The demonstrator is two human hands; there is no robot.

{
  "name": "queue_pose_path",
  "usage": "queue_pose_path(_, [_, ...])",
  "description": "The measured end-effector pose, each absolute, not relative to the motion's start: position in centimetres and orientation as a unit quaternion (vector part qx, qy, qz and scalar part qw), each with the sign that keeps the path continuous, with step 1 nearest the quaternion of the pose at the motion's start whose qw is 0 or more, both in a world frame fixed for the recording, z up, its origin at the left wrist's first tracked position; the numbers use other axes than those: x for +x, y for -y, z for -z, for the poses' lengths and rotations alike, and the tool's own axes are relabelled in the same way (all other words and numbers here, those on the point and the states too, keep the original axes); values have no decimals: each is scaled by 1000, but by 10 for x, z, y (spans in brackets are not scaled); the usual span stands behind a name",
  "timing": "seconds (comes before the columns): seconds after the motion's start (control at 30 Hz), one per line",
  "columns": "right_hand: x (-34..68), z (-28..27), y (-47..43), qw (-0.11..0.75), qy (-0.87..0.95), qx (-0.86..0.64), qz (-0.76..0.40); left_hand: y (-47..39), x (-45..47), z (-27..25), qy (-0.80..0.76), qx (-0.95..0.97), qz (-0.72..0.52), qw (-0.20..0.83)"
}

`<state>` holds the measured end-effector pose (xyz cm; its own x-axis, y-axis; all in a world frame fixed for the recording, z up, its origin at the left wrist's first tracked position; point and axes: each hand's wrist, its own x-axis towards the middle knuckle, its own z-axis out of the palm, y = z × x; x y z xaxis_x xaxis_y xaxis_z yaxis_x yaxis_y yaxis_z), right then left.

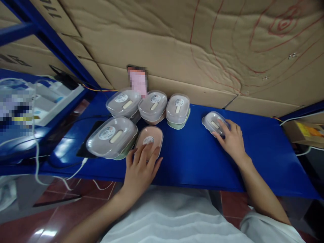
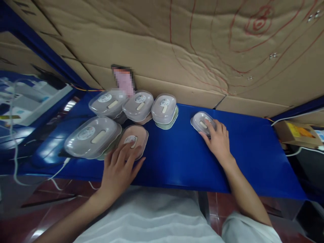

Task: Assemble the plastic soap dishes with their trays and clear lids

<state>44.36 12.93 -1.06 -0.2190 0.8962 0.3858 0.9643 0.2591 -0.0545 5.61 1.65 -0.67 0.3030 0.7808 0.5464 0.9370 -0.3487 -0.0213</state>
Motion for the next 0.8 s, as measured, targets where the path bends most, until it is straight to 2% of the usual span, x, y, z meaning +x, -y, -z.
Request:
queue_pose_path(0.1, [452, 15, -129, 189, 784, -583, 93, -13, 66, 7, 492, -820, 262, 135])
queue_pose_path(0.23, [455, 17, -127, 219, 793, -565, 60, -10, 78, 5, 413, -867, 278, 33])
queue_pose_path(0.4, [455, 15, -130, 270, 764, -586, -16, -26, 85, 8, 442, -842, 302, -71])
queue_pose_path(0.53, [465, 16, -134, 281, 734, -618, 0, -39, 79, 18, 481, -794, 347, -135])
queue_pose_path(0.67, [465, 17, -131, 247, 741, -622, 54, -41, 65, 31, 551, -745, 363, -102])
queue_pose_path(0.8, [444, 16, -122, 175, 837, -517, 38, -42, 52, 35, 595, -726, 341, -40])
